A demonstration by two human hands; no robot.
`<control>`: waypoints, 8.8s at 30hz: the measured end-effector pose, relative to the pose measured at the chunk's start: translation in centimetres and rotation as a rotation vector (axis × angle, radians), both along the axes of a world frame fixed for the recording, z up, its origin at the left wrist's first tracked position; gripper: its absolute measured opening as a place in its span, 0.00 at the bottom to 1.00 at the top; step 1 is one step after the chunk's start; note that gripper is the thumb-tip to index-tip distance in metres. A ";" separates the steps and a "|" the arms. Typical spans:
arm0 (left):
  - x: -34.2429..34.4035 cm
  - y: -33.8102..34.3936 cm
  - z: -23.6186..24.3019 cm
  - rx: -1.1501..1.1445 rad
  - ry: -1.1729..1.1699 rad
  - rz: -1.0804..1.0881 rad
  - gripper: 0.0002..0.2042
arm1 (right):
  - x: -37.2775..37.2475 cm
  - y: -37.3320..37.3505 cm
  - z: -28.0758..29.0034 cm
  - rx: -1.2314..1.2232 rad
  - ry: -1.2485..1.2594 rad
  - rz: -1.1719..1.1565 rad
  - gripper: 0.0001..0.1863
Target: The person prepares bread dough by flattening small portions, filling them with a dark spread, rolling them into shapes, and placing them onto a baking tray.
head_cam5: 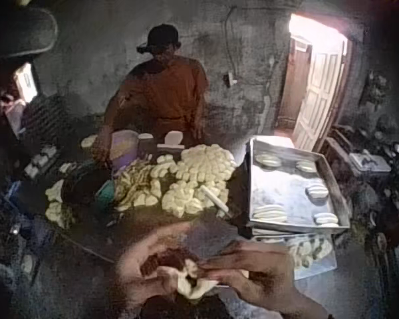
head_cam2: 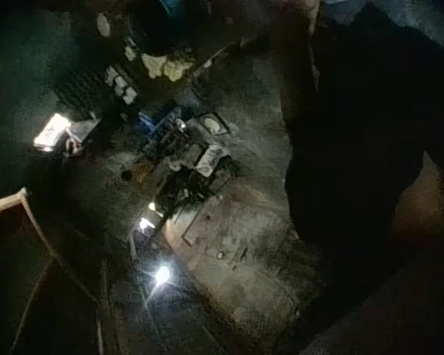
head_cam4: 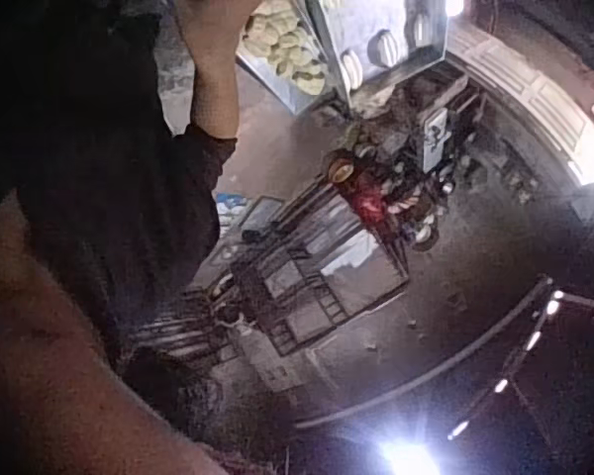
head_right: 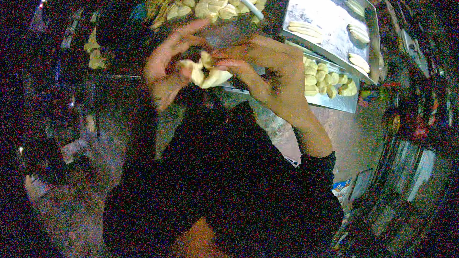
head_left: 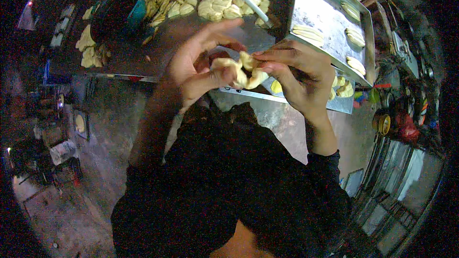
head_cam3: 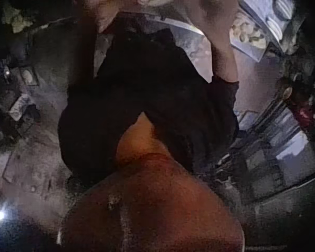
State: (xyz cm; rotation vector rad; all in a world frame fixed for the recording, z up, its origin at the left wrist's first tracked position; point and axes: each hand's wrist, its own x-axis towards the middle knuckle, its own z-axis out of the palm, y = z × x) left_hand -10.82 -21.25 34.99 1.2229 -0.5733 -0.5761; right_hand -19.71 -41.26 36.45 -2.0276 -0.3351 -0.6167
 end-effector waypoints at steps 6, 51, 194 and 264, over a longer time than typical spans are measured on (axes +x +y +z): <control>4.3 3.0 -2.0 0.285 -0.153 -0.055 0.16 | 3.0 0.9 -1.6 0.198 0.216 0.012 0.06; 17.2 4.2 -25.7 0.941 -0.585 0.231 0.39 | 15.0 6.8 -27.6 -0.272 0.908 -0.833 0.34; 6.9 10.4 -27.8 1.081 -1.274 0.189 0.29 | 7.3 9.8 -29.8 -0.198 0.565 -0.659 0.31; 18.6 2.7 -26.8 0.553 -0.706 0.055 0.30 | 22.3 3.3 -25.3 0.091 0.333 -0.882 0.31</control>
